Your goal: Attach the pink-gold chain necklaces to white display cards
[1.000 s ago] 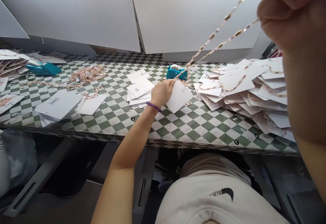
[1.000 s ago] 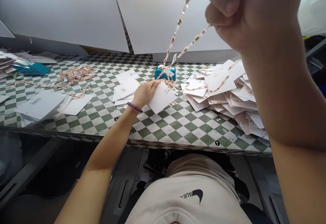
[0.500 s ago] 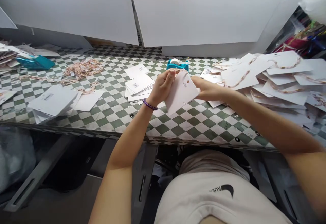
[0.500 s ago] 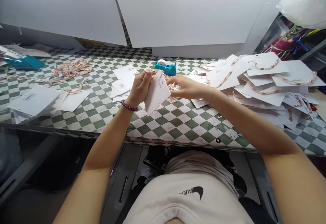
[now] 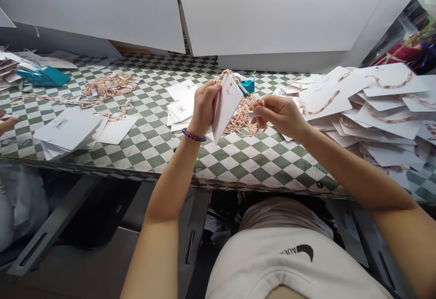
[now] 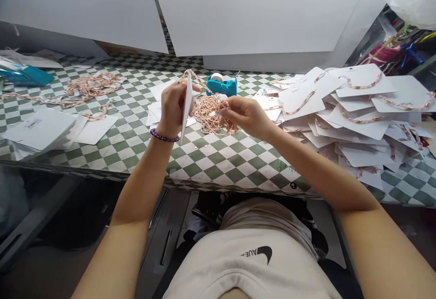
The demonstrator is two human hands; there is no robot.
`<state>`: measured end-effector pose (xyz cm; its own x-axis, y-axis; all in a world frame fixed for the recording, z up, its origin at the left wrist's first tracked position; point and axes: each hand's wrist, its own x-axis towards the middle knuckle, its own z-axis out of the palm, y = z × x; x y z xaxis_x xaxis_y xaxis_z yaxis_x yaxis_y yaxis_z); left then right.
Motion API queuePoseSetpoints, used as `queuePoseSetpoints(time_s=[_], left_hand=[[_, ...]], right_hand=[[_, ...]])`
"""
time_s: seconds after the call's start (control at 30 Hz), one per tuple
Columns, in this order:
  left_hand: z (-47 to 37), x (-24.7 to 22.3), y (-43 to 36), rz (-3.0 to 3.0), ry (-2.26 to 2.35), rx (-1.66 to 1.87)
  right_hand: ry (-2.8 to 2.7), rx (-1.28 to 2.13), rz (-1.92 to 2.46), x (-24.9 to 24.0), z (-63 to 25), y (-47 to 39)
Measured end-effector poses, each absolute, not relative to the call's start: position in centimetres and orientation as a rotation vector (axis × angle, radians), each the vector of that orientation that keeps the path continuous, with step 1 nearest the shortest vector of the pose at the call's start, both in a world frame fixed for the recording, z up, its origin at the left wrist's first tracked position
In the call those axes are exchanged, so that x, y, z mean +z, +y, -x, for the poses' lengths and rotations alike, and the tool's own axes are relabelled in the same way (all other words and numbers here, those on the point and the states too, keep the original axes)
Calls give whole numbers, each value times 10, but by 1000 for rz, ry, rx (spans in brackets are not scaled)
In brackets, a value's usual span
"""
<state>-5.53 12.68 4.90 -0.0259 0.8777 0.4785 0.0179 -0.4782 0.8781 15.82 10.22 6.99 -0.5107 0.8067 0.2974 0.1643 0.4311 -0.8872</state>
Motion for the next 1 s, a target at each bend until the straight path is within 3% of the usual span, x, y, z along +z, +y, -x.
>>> queuePoseSetpoints(time_s=[0.27,0.5,0.67,1.0], left_hand=[[58,65,106,-1817,915,979],[52,58,108,-2040,1094,1097],[49,58,103,-1981,955,1058],[46,50,110,-1822,1008,1342]], right_hand=[[-1773,1088,832,73,-159,103],[-1739,1089,855,69,-159,104],[-1757,1044,895,67,-156,106],[-1818,798,868,71,-154,99]])
